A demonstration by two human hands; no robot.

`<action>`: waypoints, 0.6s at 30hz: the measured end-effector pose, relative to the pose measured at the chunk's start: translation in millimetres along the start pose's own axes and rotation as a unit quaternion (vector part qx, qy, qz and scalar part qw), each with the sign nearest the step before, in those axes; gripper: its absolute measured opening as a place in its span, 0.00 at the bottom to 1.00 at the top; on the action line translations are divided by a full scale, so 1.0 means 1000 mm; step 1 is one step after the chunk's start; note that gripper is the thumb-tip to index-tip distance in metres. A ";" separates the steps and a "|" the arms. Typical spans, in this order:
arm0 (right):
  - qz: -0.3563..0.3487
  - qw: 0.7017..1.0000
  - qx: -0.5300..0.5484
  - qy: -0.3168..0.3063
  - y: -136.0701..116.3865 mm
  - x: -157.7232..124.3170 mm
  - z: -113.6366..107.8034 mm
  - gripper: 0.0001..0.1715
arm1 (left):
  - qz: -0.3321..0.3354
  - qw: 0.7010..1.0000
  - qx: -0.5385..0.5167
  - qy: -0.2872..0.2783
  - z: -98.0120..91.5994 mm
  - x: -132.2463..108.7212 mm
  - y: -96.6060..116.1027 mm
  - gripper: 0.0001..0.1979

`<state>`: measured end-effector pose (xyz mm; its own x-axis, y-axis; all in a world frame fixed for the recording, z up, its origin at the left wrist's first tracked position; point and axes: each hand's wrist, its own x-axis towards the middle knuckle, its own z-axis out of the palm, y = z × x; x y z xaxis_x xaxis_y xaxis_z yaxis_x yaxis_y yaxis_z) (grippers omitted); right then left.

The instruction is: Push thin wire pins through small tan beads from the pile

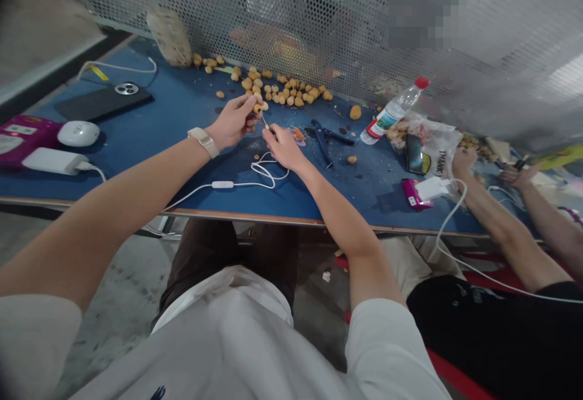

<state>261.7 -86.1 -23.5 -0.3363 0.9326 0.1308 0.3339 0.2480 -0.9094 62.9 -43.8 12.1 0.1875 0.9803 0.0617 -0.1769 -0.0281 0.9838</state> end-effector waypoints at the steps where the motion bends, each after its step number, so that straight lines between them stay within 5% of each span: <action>1: -0.004 1.000 0.005 -0.003 0.002 0.001 0.000 0.49 | -0.005 1.000 -0.009 0.003 0.001 -0.001 0.001 0.23; 18: -0.011 1.000 0.018 -0.009 0.012 0.003 -0.003 0.48 | 0.000 1.000 -0.001 -0.001 0.002 -0.002 0.000 0.18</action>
<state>266.9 -79.2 -33.1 -0.3595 0.9220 0.1436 0.2950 0.2583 -0.9199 64.4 -45.7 12.4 0.1895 0.9799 0.0630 -0.1797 -0.0285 0.9833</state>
